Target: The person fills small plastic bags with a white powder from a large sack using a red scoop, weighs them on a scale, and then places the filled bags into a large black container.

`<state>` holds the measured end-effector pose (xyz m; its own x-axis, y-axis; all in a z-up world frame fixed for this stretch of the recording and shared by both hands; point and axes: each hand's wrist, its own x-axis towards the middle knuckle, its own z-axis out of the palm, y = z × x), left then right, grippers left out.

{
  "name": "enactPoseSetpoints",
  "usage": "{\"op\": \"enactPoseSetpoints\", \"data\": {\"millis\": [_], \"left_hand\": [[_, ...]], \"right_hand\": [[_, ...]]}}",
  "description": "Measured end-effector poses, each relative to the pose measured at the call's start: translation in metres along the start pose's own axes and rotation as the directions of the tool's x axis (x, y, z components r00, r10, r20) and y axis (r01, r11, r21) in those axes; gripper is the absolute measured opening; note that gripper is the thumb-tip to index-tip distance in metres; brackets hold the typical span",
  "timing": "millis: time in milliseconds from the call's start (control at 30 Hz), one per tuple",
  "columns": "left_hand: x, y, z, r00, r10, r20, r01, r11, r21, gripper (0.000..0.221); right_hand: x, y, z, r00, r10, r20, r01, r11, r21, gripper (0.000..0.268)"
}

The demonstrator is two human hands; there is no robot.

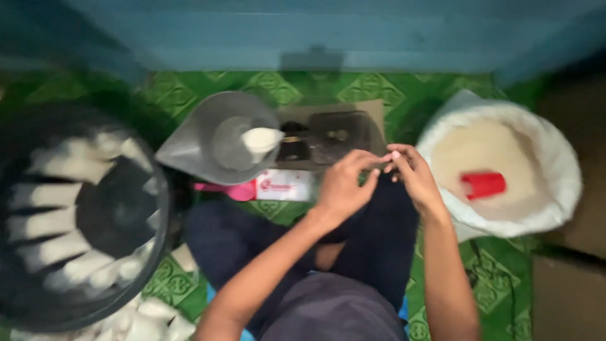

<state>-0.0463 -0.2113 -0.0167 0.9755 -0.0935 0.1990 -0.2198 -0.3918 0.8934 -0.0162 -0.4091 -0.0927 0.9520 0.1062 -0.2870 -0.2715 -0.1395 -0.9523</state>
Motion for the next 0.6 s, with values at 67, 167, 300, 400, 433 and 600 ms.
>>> {"op": "enactPoseSetpoints", "data": {"millis": [67, 167, 300, 400, 433, 600], "left_hand": [[0.009, 0.009, 0.059, 0.994, 0.061, 0.096, -0.053, 0.995, -0.081, 0.021], [0.027, 0.022, 0.147, 0.975, 0.177, 0.136, -0.153, 0.973, -0.173, 0.026], [0.038, 0.025, 0.234, 0.835, 0.446, 0.323, -0.439, 0.893, -0.097, 0.037], [0.047, 0.025, 0.258, 0.747, 0.337, 0.573, -0.397, 0.918, -0.021, 0.045], [0.055, 0.025, 0.260, 0.746, 0.228, 0.626, -0.319, 0.947, 0.034, 0.049], [0.061, -0.023, 0.329, 0.829, 0.062, 0.557, 0.143, 0.938, -0.317, 0.056]], "right_hand": [[-0.008, 0.042, -0.038, 0.989, 0.039, -0.140, -0.024, 0.994, 0.108, 0.033], [-0.011, 0.102, -0.102, 0.897, 0.115, -0.428, 0.033, 0.946, 0.324, 0.029], [-0.037, 0.094, -0.165, 0.906, 0.212, -0.366, 0.083, 0.758, 0.646, 0.043], [-0.048, 0.068, -0.183, 0.944, 0.228, -0.239, 0.093, 0.510, 0.855, 0.057], [-0.046, 0.056, -0.186, 0.965, 0.205, -0.163, 0.079, 0.367, 0.927, 0.065], [-0.054, 0.020, -0.175, 0.735, -0.455, -0.502, 0.381, 0.890, -0.249, 0.066]]}}
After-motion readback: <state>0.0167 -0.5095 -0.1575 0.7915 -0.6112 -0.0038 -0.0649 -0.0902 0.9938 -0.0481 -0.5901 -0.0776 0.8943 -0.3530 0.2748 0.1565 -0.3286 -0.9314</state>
